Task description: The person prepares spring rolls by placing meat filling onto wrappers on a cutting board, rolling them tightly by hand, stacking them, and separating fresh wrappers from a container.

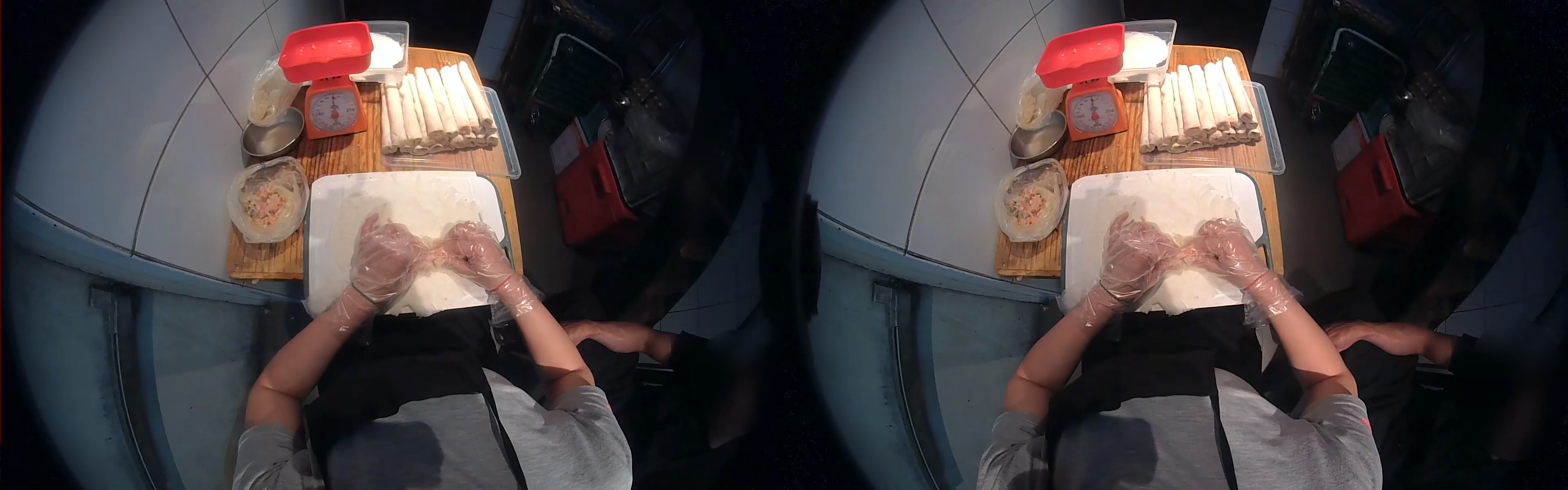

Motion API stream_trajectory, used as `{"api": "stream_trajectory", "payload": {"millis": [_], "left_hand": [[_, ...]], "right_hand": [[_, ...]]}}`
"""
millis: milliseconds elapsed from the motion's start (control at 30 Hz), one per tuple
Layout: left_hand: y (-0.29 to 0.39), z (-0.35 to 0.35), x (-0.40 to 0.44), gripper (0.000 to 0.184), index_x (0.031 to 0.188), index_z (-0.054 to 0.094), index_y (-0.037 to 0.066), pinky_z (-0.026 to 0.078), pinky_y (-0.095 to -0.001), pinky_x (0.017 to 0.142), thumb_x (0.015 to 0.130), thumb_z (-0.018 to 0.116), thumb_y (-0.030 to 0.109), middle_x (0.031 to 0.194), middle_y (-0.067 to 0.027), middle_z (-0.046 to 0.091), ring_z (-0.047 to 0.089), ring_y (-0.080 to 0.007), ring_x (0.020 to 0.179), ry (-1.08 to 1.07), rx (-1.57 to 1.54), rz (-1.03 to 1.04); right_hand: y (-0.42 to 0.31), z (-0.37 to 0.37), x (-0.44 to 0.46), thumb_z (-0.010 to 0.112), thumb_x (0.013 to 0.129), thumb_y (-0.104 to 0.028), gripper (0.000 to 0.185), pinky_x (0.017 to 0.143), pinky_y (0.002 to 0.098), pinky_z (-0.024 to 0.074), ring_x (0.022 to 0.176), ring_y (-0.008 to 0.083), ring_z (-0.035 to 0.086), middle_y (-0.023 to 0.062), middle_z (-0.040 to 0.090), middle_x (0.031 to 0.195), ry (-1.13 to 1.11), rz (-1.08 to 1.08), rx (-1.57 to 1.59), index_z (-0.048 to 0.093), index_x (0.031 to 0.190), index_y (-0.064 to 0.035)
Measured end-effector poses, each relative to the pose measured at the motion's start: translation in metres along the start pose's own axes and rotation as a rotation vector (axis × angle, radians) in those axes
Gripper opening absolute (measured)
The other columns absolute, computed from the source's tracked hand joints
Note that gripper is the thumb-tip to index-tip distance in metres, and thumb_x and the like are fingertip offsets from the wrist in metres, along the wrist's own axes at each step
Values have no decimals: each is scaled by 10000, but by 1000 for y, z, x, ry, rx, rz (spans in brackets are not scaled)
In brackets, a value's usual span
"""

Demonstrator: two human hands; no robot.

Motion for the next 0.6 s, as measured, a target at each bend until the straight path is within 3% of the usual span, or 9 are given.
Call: {"api": "stream_trajectory", "payload": {"millis": [67,133,233,367,467,600], "left_hand": [[5,-5,2,152,943,756,218,301,-544,1115,796,738,253,970,14,715,626,-196,1023,101,-53,15],[2,5,3,209,998,747,228,279,-560,1117,805,754,309,996,16,705,625,-209,1041,-20,-39,-6],[-3,15,4,284,1054,734,226,269,-565,1115,805,765,358,1008,12,705,634,-219,1044,-100,-8,7],[3,-5,4,344,1108,709,213,276,-552,1110,809,765,373,989,10,714,646,-209,1032,57,-59,81],[-7,5,-2,442,1207,674,211,322,-533,1080,804,773,364,987,11,715,651,-197,1018,-121,-161,-27],[-12,-3,-7,600,1352,586,175,392,-498,1008,805,787,317,971,2,720,669,-208,933,-80,-211,-34]], "right_hand": [[-3,-4,1,816,766,-247,290,859,402,480,934,286,611,99,637,934,22,-7,92,769,1016,-109],[-14,-12,2,814,769,-224,260,858,394,487,923,291,616,106,638,913,96,-6,235,770,994,-101],[1,-4,-3,828,752,-237,360,893,397,483,968,314,609,112,645,990,-31,136,333,741,1068,-89],[-18,-12,2,830,752,-255,373,892,401,488,982,307,621,114,656,1000,65,-38,62,719,1062,-78],[-5,-5,-3,837,740,-290,457,899,405,484,1007,310,620,113,651,1003,-40,56,133,696,1125,-86],[2,-8,-4,849,716,-316,576,941,416,461,1087,308,601,101,647,1088,-33,9,-27,671,1221,-101]]}}
Point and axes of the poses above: each hand's wrist, its own x-axis towards the middle knuckle, its own z-axis out of the palm, y = z × x, the point moved 4 cm from there along x, towards the middle knuckle
